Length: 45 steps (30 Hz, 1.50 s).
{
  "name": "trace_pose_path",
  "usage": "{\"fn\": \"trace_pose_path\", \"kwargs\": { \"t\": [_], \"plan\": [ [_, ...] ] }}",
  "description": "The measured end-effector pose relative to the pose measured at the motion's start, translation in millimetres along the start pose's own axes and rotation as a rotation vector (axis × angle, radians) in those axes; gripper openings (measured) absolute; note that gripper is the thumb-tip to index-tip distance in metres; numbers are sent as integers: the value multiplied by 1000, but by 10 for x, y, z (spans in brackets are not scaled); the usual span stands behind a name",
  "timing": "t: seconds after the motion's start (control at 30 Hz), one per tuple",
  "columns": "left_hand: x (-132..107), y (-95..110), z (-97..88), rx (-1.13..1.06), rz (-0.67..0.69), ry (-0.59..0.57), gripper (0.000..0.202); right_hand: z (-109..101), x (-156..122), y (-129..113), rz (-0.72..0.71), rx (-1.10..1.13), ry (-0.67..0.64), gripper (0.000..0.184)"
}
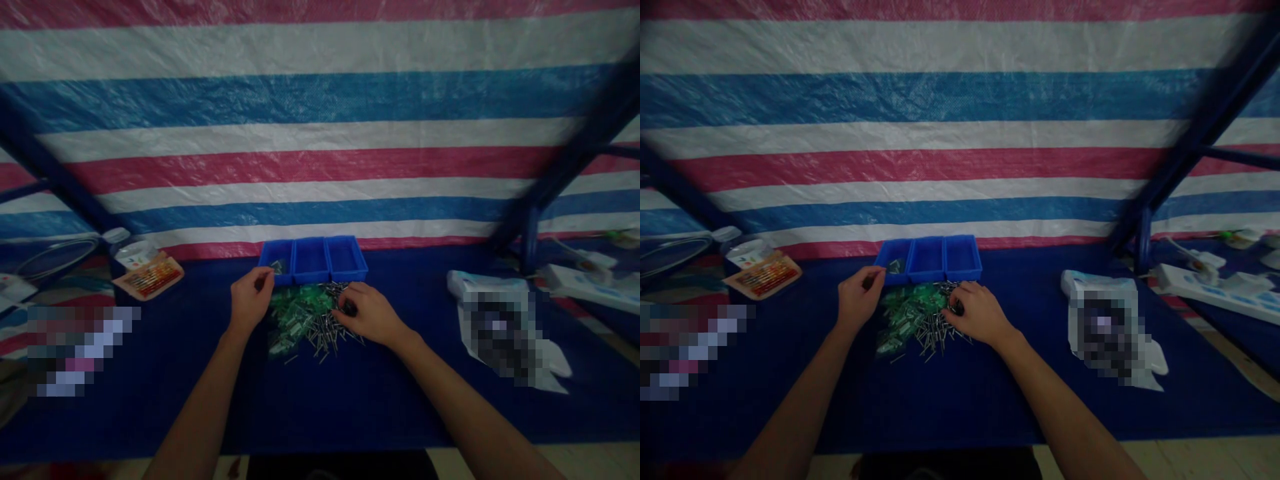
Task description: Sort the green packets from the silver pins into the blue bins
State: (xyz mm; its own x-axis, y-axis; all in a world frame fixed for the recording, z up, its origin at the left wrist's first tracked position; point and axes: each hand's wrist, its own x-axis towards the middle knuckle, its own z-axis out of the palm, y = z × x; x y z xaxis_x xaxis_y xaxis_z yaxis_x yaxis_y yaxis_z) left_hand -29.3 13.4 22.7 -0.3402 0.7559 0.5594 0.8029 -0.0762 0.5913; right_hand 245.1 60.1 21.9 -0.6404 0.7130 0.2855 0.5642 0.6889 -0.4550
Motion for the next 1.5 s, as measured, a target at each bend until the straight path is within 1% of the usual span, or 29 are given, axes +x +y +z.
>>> {"fn": "trace_pose_path", "kwargs": {
  "t": [0.17, 0.3, 0.5, 0.67, 0.77, 0.93, 1.07, 1.17, 1.3, 1.4, 1.5],
  "plan": [
    [-5, 15, 3, -11, -1, -2, 26, 41, -19, -21, -16, -59, -1, 8],
    [-16, 58, -12, -12, 17, -9, 24, 25, -17, 7, -23, -39, 1, 9],
    [-35, 80, -19, -5, 29, -16, 24, -22, 6, 88, -23, 113, 13, 13],
    [-48, 69, 17, -9, 43, -38, 23, -72, 20, 68, 15, 312, 51, 16],
    [-53, 52, 38, -10, 51, -44, 22, -104, 26, 71, 65, 439, 105, 17],
    [-54, 4, 67, -15, 56, -18, 22, -139, 54, 164, 187, 698, 193, 20],
    [-55, -7, 78, -21, 64, -11, 20, -173, 81, 213, 300, 935, 268, 28],
    [-57, -5, 81, -24, 68, -11, 19, -210, 88, 219, 389, 1074, 324, 35],
    [-59, -7, 82, -25, 70, -15, 19, -218, 90, 231, 513, 1169, 333, 49],
    [-59, -9, 81, -23, 69, -16, 19, -197, 92, 239, 576, 1203, 313, 50],
    [-61, -7, 83, -21, 65, -18, 18, -182, 96, 241, 601, 1227, 311, 48]
  ]
}}
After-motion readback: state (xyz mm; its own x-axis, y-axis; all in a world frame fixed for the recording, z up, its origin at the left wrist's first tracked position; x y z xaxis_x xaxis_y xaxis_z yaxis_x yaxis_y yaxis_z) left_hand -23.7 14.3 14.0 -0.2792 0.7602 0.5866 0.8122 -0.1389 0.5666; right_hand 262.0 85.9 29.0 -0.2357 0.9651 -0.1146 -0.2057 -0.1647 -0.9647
